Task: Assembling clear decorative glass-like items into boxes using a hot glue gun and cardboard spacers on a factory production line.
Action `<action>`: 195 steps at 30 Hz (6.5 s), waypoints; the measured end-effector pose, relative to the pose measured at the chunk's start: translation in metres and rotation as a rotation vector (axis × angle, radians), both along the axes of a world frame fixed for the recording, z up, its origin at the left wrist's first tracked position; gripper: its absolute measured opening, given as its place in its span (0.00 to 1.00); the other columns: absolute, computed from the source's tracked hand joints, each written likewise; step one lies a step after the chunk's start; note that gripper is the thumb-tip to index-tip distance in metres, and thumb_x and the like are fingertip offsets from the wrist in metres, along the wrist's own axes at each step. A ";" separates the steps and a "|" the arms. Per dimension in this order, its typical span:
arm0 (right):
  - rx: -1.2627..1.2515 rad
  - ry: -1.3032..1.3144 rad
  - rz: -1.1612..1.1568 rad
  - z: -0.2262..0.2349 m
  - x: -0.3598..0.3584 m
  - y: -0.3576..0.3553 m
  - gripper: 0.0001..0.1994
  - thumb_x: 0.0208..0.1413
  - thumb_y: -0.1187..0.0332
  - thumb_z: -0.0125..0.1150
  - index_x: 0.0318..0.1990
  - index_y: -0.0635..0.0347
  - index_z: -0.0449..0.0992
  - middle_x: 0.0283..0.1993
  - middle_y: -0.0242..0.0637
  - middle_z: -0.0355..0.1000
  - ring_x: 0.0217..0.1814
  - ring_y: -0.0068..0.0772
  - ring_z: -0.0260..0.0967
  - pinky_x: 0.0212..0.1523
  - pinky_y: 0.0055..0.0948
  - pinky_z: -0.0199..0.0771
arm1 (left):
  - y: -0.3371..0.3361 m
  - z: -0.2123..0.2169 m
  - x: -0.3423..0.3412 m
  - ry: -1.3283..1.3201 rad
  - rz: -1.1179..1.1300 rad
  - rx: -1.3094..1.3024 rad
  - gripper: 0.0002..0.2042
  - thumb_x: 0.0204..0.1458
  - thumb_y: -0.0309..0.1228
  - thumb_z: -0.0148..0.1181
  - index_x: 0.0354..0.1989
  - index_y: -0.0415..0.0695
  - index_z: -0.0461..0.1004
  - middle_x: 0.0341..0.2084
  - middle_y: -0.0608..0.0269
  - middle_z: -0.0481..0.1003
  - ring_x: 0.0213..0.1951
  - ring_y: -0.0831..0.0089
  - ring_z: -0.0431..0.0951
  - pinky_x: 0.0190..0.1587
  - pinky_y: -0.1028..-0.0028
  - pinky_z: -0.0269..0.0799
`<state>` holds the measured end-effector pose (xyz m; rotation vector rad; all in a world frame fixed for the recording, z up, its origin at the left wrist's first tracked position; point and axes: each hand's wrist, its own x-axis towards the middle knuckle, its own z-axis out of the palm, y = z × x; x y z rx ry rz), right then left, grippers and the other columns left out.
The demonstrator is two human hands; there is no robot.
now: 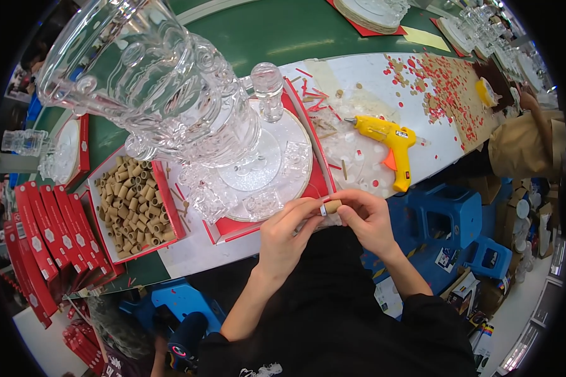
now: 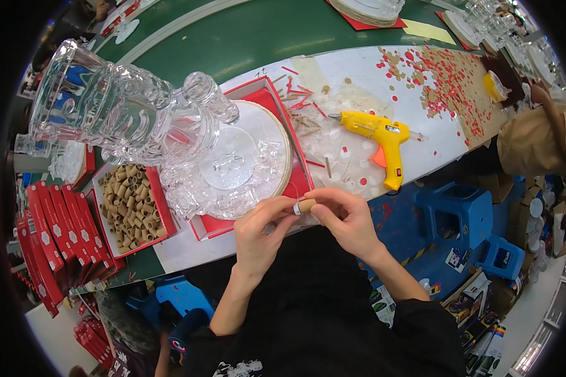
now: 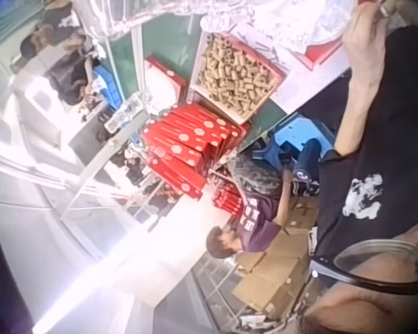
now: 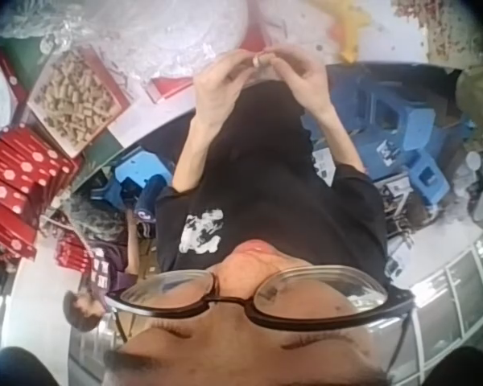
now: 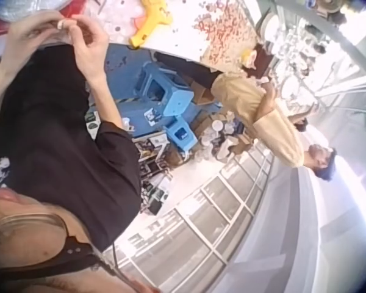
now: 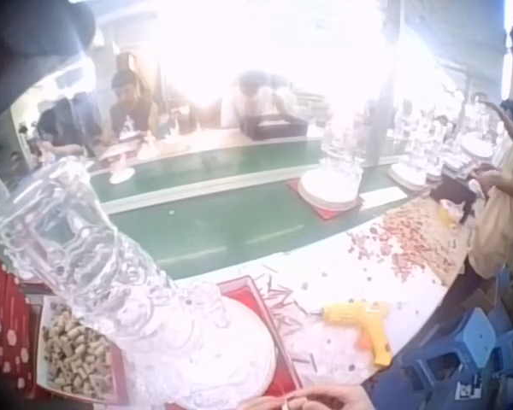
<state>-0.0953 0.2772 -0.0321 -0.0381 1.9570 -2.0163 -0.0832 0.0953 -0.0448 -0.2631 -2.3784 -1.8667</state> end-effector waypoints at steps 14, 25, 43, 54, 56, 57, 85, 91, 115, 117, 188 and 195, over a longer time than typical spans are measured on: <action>0.015 0.050 -0.016 -0.002 0.000 -0.006 0.09 0.57 0.75 0.59 0.45 0.65 0.77 0.37 0.30 0.74 0.36 0.13 0.69 0.34 0.13 0.68 | -0.003 0.000 -0.001 0.075 0.051 -0.085 0.12 0.44 0.18 0.65 0.39 0.38 0.79 0.36 0.56 0.79 0.34 0.68 0.81 0.35 0.75 0.76; 0.026 0.044 -0.013 -0.012 0.002 -0.005 0.10 0.59 0.71 0.58 0.45 0.66 0.77 0.41 0.34 0.77 0.45 0.18 0.70 0.47 0.22 0.71 | -0.006 -0.002 -0.001 0.161 0.024 -0.249 0.09 0.47 0.19 0.62 0.38 0.37 0.79 0.33 0.52 0.80 0.33 0.64 0.81 0.36 0.72 0.75; 1.163 0.077 -0.165 0.008 -0.040 0.110 0.27 0.50 0.46 0.59 0.43 0.63 0.76 0.36 0.47 0.76 0.39 0.49 0.74 0.40 0.40 0.75 | -0.008 0.024 -0.004 -0.031 -0.142 -0.082 0.07 0.59 0.25 0.53 0.42 0.36 0.72 0.35 0.49 0.79 0.39 0.61 0.80 0.42 0.68 0.73; 0.241 0.290 -0.371 -0.007 -0.034 0.109 0.22 0.52 0.69 0.63 0.54 0.67 0.66 0.46 0.37 0.71 0.48 0.23 0.68 0.52 0.26 0.69 | -0.009 0.020 -0.001 -0.028 -0.129 -0.089 0.09 0.58 0.27 0.54 0.43 0.35 0.71 0.31 0.50 0.78 0.34 0.62 0.79 0.38 0.69 0.73; 0.162 0.394 -0.357 0.014 -0.006 0.086 0.25 0.52 0.71 0.60 0.58 0.66 0.62 0.48 0.37 0.70 0.52 0.25 0.67 0.56 0.27 0.66 | -0.007 0.017 0.003 0.013 -0.104 -0.114 0.09 0.59 0.27 0.54 0.44 0.35 0.71 0.30 0.50 0.78 0.32 0.62 0.79 0.35 0.69 0.73; 0.158 0.387 -0.356 0.026 0.007 0.075 0.25 0.52 0.71 0.60 0.58 0.66 0.62 0.48 0.37 0.70 0.52 0.25 0.67 0.56 0.27 0.66 | -0.010 0.012 0.006 -0.081 -0.134 -0.039 0.09 0.59 0.26 0.53 0.44 0.35 0.71 0.30 0.50 0.78 0.30 0.64 0.79 0.34 0.69 0.73; -0.131 0.032 -0.004 0.022 0.059 0.084 0.28 0.47 0.65 0.57 0.56 0.61 0.59 0.34 0.40 0.72 0.37 0.32 0.74 0.42 0.33 0.78 | -0.009 -0.002 -0.002 -0.089 -0.116 0.050 0.11 0.57 0.18 0.52 0.48 0.36 0.66 0.32 0.54 0.79 0.31 0.67 0.82 0.33 0.74 0.78; -0.129 0.032 0.018 0.023 0.055 0.085 0.27 0.44 0.72 0.52 0.56 0.61 0.58 0.35 0.41 0.71 0.38 0.33 0.73 0.45 0.34 0.77 | -0.006 0.002 -0.005 -0.092 -0.110 0.071 0.10 0.57 0.16 0.49 0.47 0.34 0.67 0.34 0.54 0.80 0.33 0.70 0.82 0.33 0.77 0.77; -0.053 0.008 -0.058 0.019 0.057 0.084 0.29 0.46 0.62 0.58 0.55 0.63 0.59 0.30 0.37 0.71 0.32 0.28 0.73 0.39 0.29 0.77 | -0.006 -0.001 -0.005 -0.086 -0.104 0.058 0.09 0.58 0.17 0.50 0.47 0.34 0.67 0.34 0.52 0.80 0.33 0.71 0.82 0.33 0.77 0.78; -0.057 0.019 -0.054 0.019 0.058 0.084 0.29 0.46 0.62 0.59 0.55 0.63 0.60 0.30 0.37 0.71 0.32 0.28 0.72 0.39 0.28 0.77 | -0.007 -0.001 -0.005 -0.091 -0.110 0.053 0.09 0.58 0.18 0.50 0.47 0.34 0.67 0.35 0.52 0.80 0.33 0.70 0.82 0.33 0.77 0.78; 0.073 0.294 -0.467 -0.050 -0.072 0.085 0.18 0.46 0.81 0.49 0.48 0.66 0.63 0.38 0.38 0.71 0.41 0.29 0.71 0.48 0.27 0.71 | 0.026 0.032 -0.041 -0.049 -0.286 -0.831 0.02 0.45 0.17 0.51 0.28 0.35 0.69 0.22 0.42 0.74 0.29 0.46 0.76 0.32 0.54 0.71; 0.121 0.371 -0.478 -0.053 -0.069 0.083 0.19 0.48 0.78 0.51 0.50 0.63 0.63 0.37 0.36 0.73 0.33 0.22 0.70 0.30 0.20 0.70 | 0.028 0.035 -0.039 -0.058 -0.338 -0.918 0.08 0.41 0.15 0.56 0.31 0.36 0.70 0.26 0.48 0.76 0.31 0.51 0.79 0.34 0.60 0.77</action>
